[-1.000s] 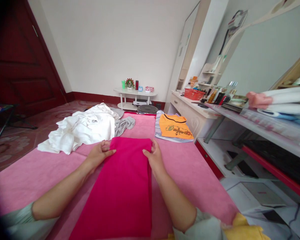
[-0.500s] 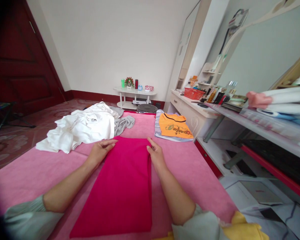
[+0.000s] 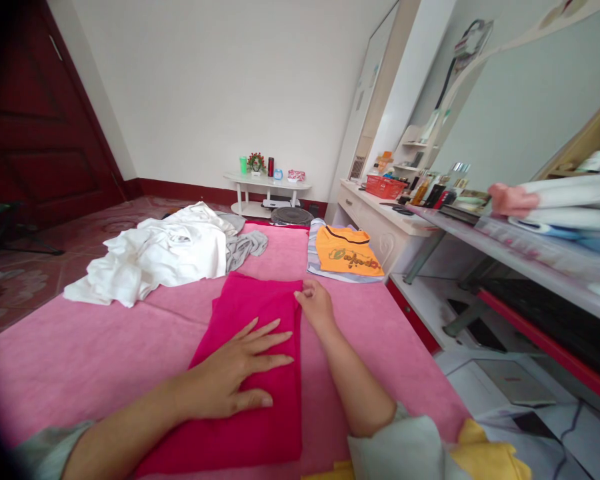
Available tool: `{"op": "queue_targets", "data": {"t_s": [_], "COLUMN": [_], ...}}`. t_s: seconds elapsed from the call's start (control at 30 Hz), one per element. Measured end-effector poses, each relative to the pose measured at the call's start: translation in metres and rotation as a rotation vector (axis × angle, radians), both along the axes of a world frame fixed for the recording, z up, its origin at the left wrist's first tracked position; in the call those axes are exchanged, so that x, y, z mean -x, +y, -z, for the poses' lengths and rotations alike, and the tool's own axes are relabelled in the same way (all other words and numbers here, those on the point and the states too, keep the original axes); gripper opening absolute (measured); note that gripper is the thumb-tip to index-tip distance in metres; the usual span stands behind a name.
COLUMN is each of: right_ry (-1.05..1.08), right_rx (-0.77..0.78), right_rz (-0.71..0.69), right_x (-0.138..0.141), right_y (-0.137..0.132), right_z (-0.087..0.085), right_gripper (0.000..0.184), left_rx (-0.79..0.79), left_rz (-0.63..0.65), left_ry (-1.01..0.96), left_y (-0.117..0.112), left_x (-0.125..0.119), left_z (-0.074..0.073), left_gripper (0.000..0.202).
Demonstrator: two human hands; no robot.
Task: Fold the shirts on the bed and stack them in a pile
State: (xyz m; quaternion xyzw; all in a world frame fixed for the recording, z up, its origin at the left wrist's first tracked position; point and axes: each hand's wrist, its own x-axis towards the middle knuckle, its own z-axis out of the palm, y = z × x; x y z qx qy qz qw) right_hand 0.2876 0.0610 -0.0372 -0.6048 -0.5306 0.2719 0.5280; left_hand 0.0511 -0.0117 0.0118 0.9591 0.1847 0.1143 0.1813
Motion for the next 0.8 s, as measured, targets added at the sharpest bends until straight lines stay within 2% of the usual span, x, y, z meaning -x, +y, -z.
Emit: {"op": "queue_targets", "data": {"t_s": [0.07,0.2,0.3,0.37,0.43,0.53,0.63,0.7,0.8], "right_ry": [0.001,-0.049,-0.153,-0.271,-0.476,-0.744,-0.786,-0.819,-0.905], "right_rx": [0.002,-0.003,0.011,-0.003,-0.046,-0.098,-0.09,-0.074,-0.038], "right_rz": [-0.039,-0.072,-0.038,-0.008,-0.007,-0.11,-0.268,-0.326,-0.265], "right_x": [0.0,0.006,0.011,0.015,0.02,0.034,0.053,0.063,0.068], "right_y": [0.006,0.017,0.013,0.005,-0.007,-0.031,-0.059,-0.075,-0.086], "right_z": [-0.003,-0.01,-0.015,-0.022,-0.033,-0.051,-0.062,-0.064,-0.064], "right_gripper": [0.031,0.029,0.021,0.024,0.034,0.039,0.03,0.026,0.026], "left_rx": [0.005,-0.013,-0.023,-0.018,-0.014,-0.041,-0.082,-0.099,-0.084], "left_rz": [0.043,0.085,0.099,0.069,-0.037,-0.268,-0.504,-0.678,-0.88], "left_ry": [0.036,0.042,0.035,0.025,0.003,-0.018,-0.044,-0.099,-0.207], "left_y": [-0.002,-0.002,-0.004,-0.005,0.001,0.025,0.057,0.075,0.088], "left_x": [0.0,0.001,0.001,0.001,0.002,0.011,0.029,0.044,0.065], "left_z": [0.001,0.003,0.004,0.007,0.013,0.026,0.038,0.041,0.036], "left_gripper": [0.057,0.05,0.049,0.058,0.066,0.061,0.054,0.052,0.049]}}
